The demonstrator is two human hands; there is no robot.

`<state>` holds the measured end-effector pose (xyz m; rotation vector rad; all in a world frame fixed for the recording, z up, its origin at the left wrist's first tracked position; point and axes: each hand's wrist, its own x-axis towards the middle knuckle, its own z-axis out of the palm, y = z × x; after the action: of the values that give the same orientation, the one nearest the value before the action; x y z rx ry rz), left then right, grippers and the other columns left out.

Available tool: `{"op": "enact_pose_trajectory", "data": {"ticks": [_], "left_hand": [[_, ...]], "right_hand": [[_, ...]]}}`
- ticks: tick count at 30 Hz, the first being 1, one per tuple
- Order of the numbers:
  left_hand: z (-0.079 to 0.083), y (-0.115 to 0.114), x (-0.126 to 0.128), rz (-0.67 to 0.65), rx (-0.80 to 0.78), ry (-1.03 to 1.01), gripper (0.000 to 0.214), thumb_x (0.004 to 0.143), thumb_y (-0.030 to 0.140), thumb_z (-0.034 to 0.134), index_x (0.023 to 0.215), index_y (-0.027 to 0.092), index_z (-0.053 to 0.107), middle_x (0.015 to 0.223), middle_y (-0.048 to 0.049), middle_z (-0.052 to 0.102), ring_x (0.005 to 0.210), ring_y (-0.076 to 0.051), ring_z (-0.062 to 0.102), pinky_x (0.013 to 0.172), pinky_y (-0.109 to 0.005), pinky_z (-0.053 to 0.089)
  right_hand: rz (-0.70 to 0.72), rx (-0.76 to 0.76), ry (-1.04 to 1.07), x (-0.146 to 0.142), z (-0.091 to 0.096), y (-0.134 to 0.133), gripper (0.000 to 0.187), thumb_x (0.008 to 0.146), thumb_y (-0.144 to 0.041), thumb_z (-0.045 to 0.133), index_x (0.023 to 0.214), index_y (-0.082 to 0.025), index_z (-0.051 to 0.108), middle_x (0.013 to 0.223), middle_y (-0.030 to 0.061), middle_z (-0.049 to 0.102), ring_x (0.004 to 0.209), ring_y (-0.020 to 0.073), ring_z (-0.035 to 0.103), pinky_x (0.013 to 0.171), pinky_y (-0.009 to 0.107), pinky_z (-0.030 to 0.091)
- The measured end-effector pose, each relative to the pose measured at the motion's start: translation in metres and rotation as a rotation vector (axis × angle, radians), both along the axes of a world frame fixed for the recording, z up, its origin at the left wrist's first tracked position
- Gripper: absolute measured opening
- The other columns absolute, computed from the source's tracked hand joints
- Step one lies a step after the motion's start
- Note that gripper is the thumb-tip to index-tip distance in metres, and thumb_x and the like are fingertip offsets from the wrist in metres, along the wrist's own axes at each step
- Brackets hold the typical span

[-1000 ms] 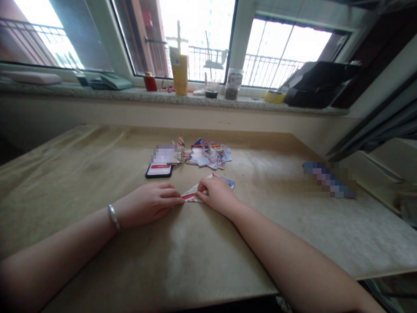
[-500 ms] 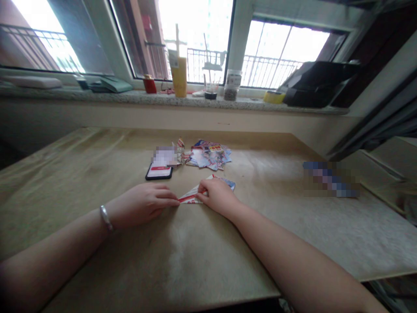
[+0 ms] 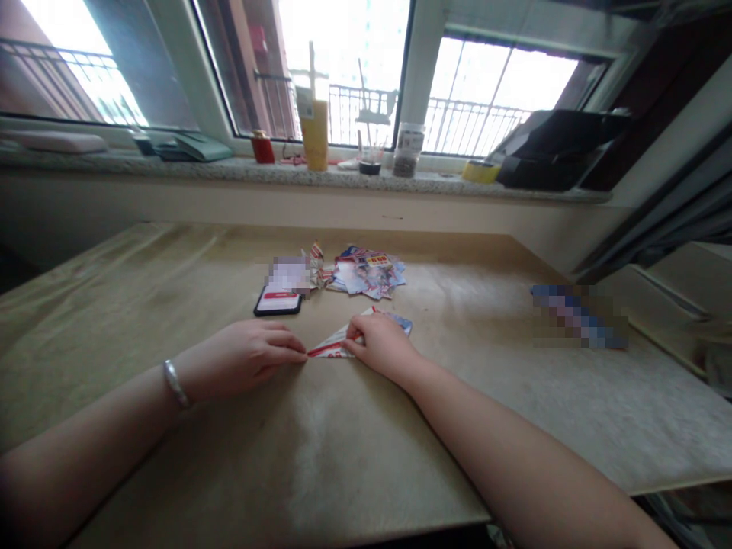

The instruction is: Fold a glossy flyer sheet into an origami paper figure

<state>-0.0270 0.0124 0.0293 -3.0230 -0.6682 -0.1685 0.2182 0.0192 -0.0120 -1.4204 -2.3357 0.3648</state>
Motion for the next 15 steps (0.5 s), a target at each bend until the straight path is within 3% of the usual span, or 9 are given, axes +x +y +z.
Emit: {"op": "enact_pose_trajectory", "data": {"ticks": [10,15], "left_hand": [[-0.007,0.000,-0.002,0.064,-0.061,-0.063,0.027,0.080,0.010,0.046,0.095,0.021,0.066,0.106,-0.0006,0.067,0.089,-0.016,0.062,0.079,-0.027,0.050],[-0.014,-0.002,0.005,0.057,-0.033,-0.121,0.033,0.086,0.016,0.046,0.115,0.022,0.058,0.111,-0.0048,0.064,0.095,-0.018,0.059,0.082,-0.031,0.050]], "right_hand": [[-0.004,0.013,0.005,-0.001,-0.003,0.001,0.008,0.076,-0.025,0.063,0.072,-0.019,0.061,0.074,0.0022,0.064,0.072,0.0157,0.053,0.064,0.024,0.033],[-0.007,0.016,0.015,-0.001,-0.003,0.001,0.008,0.076,-0.025,0.063,0.072,-0.018,0.061,0.073,0.0019,0.064,0.071,0.0151,0.052,0.063,0.024,0.032]]}}
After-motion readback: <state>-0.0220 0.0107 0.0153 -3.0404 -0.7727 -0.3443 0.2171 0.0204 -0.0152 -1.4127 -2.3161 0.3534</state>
